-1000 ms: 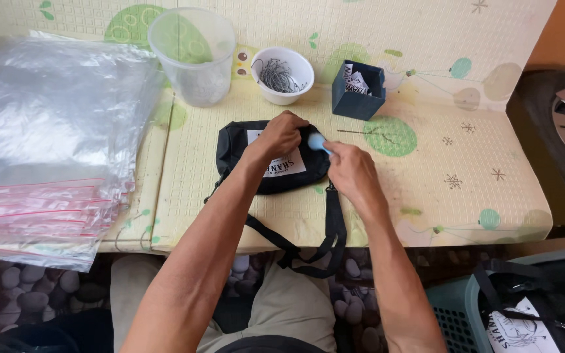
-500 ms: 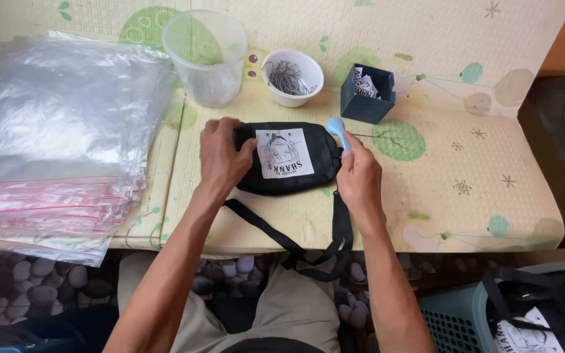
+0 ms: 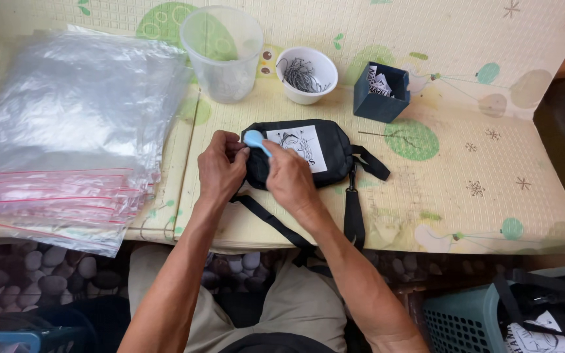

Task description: The person cleans a black shoulder bag using a blue brush, then attaches a metal pin and a cartoon bear keychain to the bag. Finally, the person places the bag into a clear plastic zip-lock bag.

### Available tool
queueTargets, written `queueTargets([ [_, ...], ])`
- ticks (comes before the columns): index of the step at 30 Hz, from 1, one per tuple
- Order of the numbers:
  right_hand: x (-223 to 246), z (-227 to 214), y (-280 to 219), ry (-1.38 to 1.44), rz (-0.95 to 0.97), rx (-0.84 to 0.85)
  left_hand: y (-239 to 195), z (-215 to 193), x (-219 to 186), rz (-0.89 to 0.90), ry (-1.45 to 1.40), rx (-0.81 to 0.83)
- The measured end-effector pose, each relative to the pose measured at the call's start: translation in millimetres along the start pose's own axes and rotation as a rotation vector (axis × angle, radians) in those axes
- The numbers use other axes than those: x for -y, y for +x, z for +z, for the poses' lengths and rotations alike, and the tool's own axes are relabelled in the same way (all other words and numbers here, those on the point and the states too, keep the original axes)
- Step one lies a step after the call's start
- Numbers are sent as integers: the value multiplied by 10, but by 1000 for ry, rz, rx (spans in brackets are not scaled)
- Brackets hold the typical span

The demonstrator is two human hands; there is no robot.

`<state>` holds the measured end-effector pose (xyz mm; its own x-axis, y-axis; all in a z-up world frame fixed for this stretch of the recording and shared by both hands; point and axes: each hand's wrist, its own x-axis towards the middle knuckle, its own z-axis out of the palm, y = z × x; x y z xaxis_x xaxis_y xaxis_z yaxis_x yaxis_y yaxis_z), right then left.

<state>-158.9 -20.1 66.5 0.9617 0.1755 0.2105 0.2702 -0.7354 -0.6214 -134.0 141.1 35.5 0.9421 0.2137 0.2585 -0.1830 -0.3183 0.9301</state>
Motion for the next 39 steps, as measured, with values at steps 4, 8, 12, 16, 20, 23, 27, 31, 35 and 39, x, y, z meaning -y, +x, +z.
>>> queueTargets([
  [4,-303,-356,31,-117,155,-115,17,-35,-44,-15,2,-11],
  [8,76,-481,-143,40,178,-55,28,-33,-1,-21,34,15],
  [12,377,-465,-516,134,67,191,35,-38,14,-10,4,-7],
  [16,473,-674,-777,239,153,175,36,-51,-4,4,12,-15],
  [20,350,-361,-796,98,-61,-72,-1,-51,-32,43,9,21],
  [23,290,-319,-910,-17,-49,-75,-40,-96,-72,88,25,70],
  [27,421,-533,-1074,-191,-22,-104,-20,-42,29,130,93,132],
  [31,334,-322,-996,-72,-128,-193,-2,-13,124,156,125,178],
  [35,-99,-403,-976,-174,4,-132,22,6,124,232,144,156],
  [39,-369,-923,-1082,-278,206,-234,-16,12,114,231,150,131],
])
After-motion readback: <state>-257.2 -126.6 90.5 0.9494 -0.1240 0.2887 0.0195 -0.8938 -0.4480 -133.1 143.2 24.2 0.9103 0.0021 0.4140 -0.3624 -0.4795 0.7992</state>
